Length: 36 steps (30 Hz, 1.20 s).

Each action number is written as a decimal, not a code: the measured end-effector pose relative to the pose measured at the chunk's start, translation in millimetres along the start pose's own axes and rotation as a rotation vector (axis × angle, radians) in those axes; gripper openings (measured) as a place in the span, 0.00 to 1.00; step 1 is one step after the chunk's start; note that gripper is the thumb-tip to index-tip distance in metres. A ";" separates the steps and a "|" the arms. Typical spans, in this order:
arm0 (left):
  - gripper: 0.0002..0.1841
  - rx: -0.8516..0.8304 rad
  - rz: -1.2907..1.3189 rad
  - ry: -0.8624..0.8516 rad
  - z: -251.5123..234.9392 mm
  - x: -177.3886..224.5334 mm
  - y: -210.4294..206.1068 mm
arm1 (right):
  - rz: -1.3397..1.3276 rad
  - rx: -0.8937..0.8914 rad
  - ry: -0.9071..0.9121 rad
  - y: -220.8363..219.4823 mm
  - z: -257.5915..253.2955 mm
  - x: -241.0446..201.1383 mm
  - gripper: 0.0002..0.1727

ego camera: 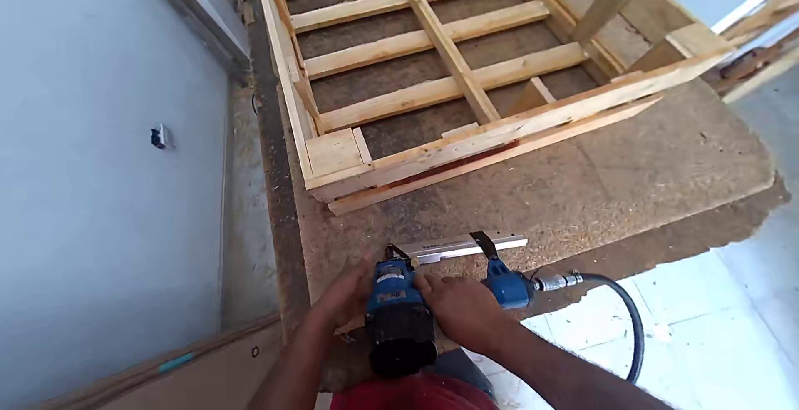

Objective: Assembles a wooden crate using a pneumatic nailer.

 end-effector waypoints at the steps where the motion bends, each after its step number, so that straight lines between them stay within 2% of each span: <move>1: 0.34 -0.120 0.219 0.070 -0.9 -4.2 -16.2 | 0.022 -0.021 0.011 6.6 4.1 -1.3 0.23; 3: 0.35 -0.240 0.580 0.004 -18.9 -2.9 -36.3 | 0.112 -0.005 0.058 16.7 12.9 -6.0 0.24; 4: 0.31 -0.279 0.703 -0.026 -26.0 2.3 -40.4 | 0.173 0.044 0.093 19.0 18.5 -6.7 0.25; 6: 0.20 -0.242 0.791 -0.040 -21.6 19.3 -41.5 | 0.302 0.191 0.187 20.1 27.3 -2.1 0.29; 7: 0.16 -0.221 0.795 -0.084 -17.4 29.4 -38.0 | 0.342 0.254 0.217 23.0 28.2 0.8 0.32; 8: 0.17 -0.181 0.772 -0.154 -13.8 39.3 -34.6 | 0.358 0.293 0.228 26.8 27.3 3.9 0.35; 10: 0.29 -0.118 0.693 -0.307 -11.9 55.3 -26.1 | 0.389 0.339 0.238 31.9 20.0 9.8 0.38; 12: 0.38 -0.072 0.663 -0.378 -17.9 66.8 -17.1 | 0.416 0.372 0.243 36.8 10.3 12.8 0.39; 17: 0.39 -0.030 0.679 -0.348 -27.5 77.0 -11.2 | 0.425 0.461 0.276 40.4 -2.3 20.4 0.38; 26: 0.36 -0.008 0.646 -0.360 -29.3 90.6 -4.4 | 0.443 0.505 0.280 46.2 -6.3 20.3 0.37; 33: 0.39 -0.003 0.621 -0.353 -31.0 89.9 -3.5 | 0.428 0.493 0.262 46.2 -6.4 19.0 0.38; 36: 0.34 0.004 0.563 -0.334 -31.7 90.8 -0.8 | 0.403 0.500 0.238 43.8 -8.1 15.2 0.40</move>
Point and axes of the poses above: each hand's wrist, its own z-axis away from the middle knuckle, its own y-axis out of the back of the hand, x = y × z, the point moved 1 cm from there along -z, towards the middle knuckle, and after that the axes turned 14 degrees about -z, right-handed, at the moved point
